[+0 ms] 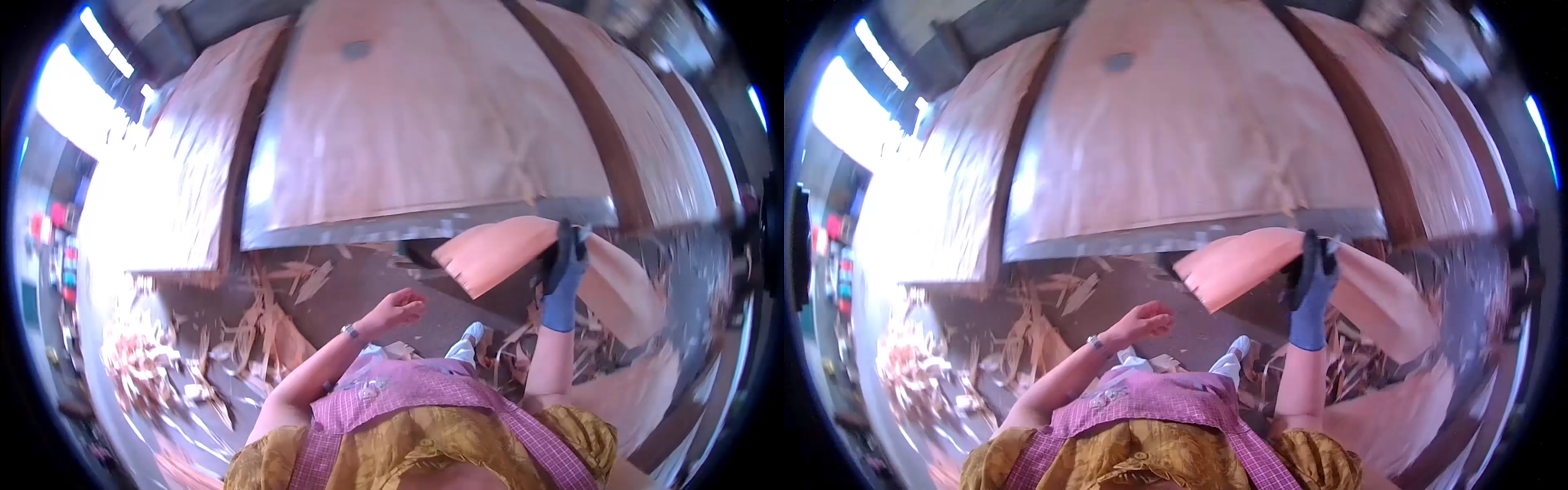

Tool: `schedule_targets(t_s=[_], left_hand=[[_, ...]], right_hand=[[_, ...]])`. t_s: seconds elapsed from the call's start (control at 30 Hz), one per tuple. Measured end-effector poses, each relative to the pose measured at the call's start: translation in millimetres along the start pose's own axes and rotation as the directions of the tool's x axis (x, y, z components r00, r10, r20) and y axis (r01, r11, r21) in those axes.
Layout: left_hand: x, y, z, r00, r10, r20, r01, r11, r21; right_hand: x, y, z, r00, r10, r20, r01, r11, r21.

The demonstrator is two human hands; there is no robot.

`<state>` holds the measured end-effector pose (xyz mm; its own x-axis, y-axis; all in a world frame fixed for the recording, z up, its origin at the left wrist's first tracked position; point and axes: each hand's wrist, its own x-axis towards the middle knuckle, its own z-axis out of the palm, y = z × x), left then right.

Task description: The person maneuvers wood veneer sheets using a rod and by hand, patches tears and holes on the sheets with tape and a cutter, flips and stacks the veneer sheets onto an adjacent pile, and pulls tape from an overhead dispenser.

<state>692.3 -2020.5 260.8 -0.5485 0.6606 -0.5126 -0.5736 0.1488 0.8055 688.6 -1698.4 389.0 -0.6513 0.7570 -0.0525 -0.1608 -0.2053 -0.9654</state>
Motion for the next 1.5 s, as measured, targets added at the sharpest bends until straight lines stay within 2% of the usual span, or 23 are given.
schedule_targets(t_s=[0.2,0.27,0.43,0.47,0.5,0.53,0.63,0.67,0.7,0.73,0.83,0.93,1.0,1.07,1.1,1.17,1.2,1.27,1.33,1.4,1.43,1.47,1.5], left_hand=[[-103,22,-150,0.969,0.246,-0.021,-0.247,0.969,-0.012],[-120,46,-188,0.959,0.282,-0.031,-0.279,0.957,0.077],[-126,115,-281,0.898,0.433,0.075,-0.439,0.884,0.158],[-131,138,-292,0.89,0.452,0.054,-0.453,0.867,0.206],[-132,157,-304,0.882,0.471,0.034,-0.463,0.849,0.256],[-127,173,-317,0.841,0.541,0.003,-0.523,0.81,0.266],[-98,225,-364,0.682,0.73,0.027,-0.707,0.651,0.275],[-86,240,-382,0.618,0.779,0.107,-0.776,0.583,0.242],[-86,251,-387,0.56,0.807,0.184,-0.827,0.533,0.18],[-95,273,-400,0.639,0.736,0.225,-0.769,0.609,0.193],[-66,304,-442,0.634,0.706,0.317,-0.773,0.566,0.286],[-58,334,-465,0.563,0.748,0.351,-0.814,0.576,0.078],[-11,332,-477,0.421,0.847,0.325,-0.876,0.286,0.389],[15,352,-493,0.345,0.892,0.292,-0.907,0.238,0.347],[16,373,-499,0.367,0.896,0.249,-0.929,0.341,0.142],[27,389,-507,0.332,0.91,0.247,-0.939,0.343,-0.005],[30,395,-512,0.253,0.924,0.286,-0.967,0.245,0.064],[35,409,-530,0.29,0.899,0.327,-0.955,0.295,0.035],[11,447,-555,0.507,0.781,0.364,-0.801,0.583,-0.136],[53,432,-555,0.347,0.926,0.145,-0.938,0.345,0.043],[56,443,-564,0.371,0.918,0.139,-0.928,0.369,0.045],[59,454,-572,0.396,0.909,0.133,-0.918,0.393,0.046],[36,495,-587,0.53,0.815,0.232,-0.832,0.553,-0.042]], right_hand=[[-95,-18,204,0.971,-0.137,0.196,0.113,0.985,0.127],[-120,-28,251,0.975,-0.096,0.202,0.1,0.995,-0.01],[-129,4,329,0.947,-0.127,0.296,0.087,0.985,0.147],[-137,12,347,0.926,-0.231,0.299,0.199,0.971,0.135],[-133,23,360,0.701,-0.522,0.486,0.651,0.747,-0.136],[-129,34,373,0.357,-0.724,0.59,0.934,0.262,-0.243],[-119,65,417,0.357,-0.694,0.625,0.911,0.111,-0.398],[-126,78,435,0.455,-0.678,0.577,0.884,0.263,-0.388],[-128,81,441,0.469,-0.675,0.57,0.869,0.237,-0.434],[-129,84,449,0.479,-0.672,0.564,0.853,0.207,-0.478],[-119,95,487,0.443,-0.703,0.556,0.849,0.13,-0.512],[-117,95,507,0.485,-0.694,0.532,0.807,0.122,-0.578],[-110,98,524,0.54,-0.698,0.47,0.793,0.235,-0.562],[-108,94,546,0.572,-0.707,0.417,0.773,0.293,-0.563],[-113,85,556,0.554,-0.701,0.449,0.753,0.192,-0.629],[-122,68,577,0.516,-0.688,0.51,0.686,-0.024,-0.727],[-128,67,588,0.528,-0.693,0.492,0.655,-0.037,-0.755],[-133,62,612,0.508,-0.703,0.498,0.626,-0.097,-0.774],[-142,57,639,0.49,-0.702,0.517,0.591,-0.169,-0.789],[-145,53,667,0.642,-0.653,0.402,0.606,0.111,-0.787],[-147,51,681,0.708,-0.62,0.338,0.586,0.248,-0.772],[-131,51,654,0.874,-0.39,0.289,0.484,0.655,-0.581],[-128,66,666,0.848,-0.432,0.306,0.525,0.611,-0.593]])
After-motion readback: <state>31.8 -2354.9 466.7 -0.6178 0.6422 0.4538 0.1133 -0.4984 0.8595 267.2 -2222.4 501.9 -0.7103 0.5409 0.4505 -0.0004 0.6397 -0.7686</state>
